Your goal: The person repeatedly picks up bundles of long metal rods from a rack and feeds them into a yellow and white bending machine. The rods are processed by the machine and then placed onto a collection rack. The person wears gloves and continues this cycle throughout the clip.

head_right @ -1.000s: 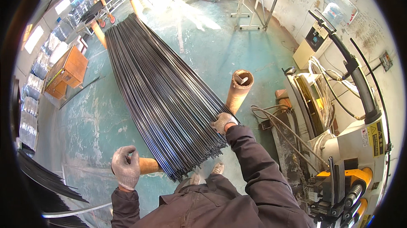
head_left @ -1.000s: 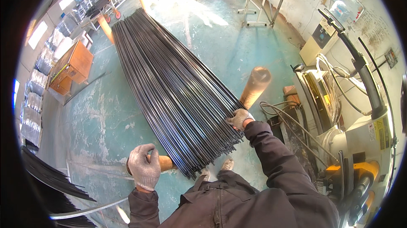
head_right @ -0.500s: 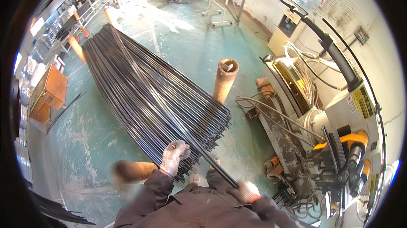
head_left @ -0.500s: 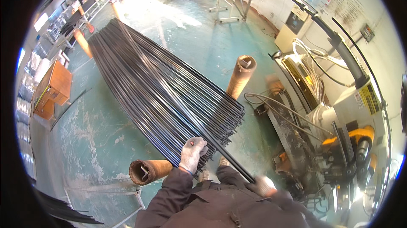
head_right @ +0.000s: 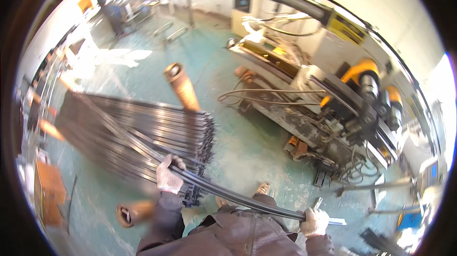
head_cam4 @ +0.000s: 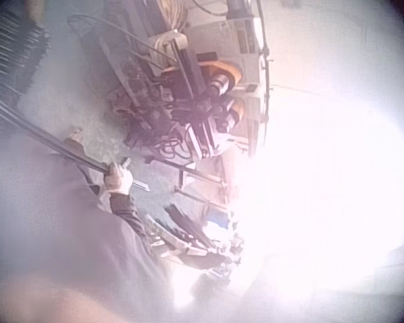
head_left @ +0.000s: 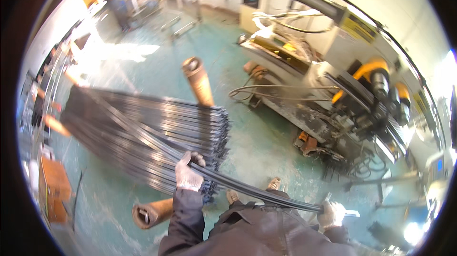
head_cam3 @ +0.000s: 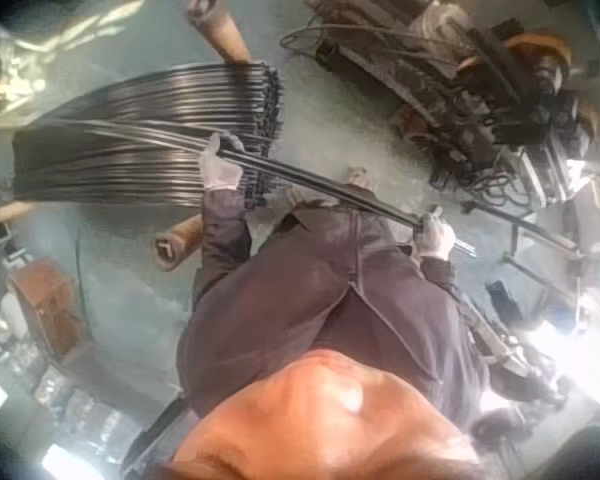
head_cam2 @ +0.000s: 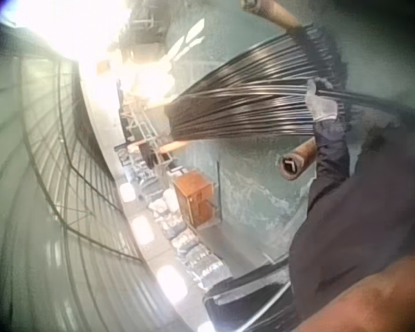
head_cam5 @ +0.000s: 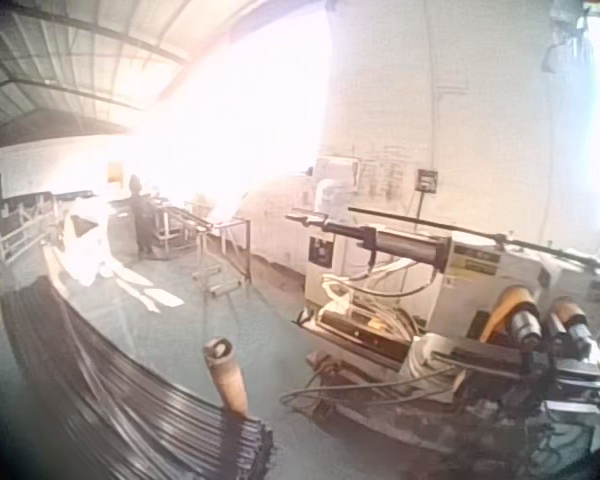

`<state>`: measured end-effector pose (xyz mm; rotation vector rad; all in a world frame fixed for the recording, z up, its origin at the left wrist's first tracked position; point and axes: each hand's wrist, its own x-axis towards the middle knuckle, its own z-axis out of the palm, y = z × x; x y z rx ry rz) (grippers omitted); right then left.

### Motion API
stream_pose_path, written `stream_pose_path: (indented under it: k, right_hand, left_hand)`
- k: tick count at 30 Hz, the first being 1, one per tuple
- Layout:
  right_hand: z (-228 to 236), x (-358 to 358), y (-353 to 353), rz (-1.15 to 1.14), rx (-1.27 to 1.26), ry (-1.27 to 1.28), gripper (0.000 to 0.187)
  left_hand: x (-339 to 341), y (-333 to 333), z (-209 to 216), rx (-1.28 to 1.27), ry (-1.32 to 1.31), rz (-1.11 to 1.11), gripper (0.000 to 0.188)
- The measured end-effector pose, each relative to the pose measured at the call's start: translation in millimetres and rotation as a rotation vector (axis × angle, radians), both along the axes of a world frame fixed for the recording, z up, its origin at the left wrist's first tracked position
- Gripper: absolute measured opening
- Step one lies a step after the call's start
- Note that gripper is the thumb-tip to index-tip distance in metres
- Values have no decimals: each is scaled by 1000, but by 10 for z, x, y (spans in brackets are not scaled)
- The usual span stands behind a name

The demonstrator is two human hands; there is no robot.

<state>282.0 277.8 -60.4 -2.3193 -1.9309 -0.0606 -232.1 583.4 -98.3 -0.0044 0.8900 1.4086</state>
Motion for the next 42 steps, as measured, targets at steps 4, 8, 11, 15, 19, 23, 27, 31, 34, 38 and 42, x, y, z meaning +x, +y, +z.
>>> stream_pose_path:
  k: [4,8,11,15,19,23,27,31,34,38,42]
  right_hand:
    - [-121,869,-242,-81,8,40,8]
    - [-285,2252,-870,-423,-15,-108,10]
    - [-324,3115,-1307,-972,375,0,7]
    - [-346,3192,-962,-1040,663,676,33]
    - [-105,2769,84,-562,1099,2427,32]
    - [256,3121,569,-874,1349,2389,19]
    - [431,3511,617,-894,1475,2171,22]
    - [592,3602,1066,-920,1599,1997,35]
    - [789,3543,1646,-906,1637,1928,34]
    - [922,3333,2478,-519,1652,1971,28]
    - [1005,3437,3113,-732,1857,1870,21]
  left_hand:
    - [546,-131,474,45,-144,-90,7]
    - [561,272,1388,307,-40,-54,12]
    - [954,446,1943,475,109,-123,21]
    - [2441,384,1996,446,18,-271,23]
    - [3840,290,1964,419,-70,-534,31]
    - [4014,709,2266,549,37,-516,33]
    - [3512,1543,2573,657,105,-437,37]
    - [3456,2192,2304,624,184,-391,25]
    - [3647,2748,2056,674,273,-412,19]
    - [4001,3524,1804,565,237,-442,22]
    - [4415,4231,1507,524,203,-579,27]
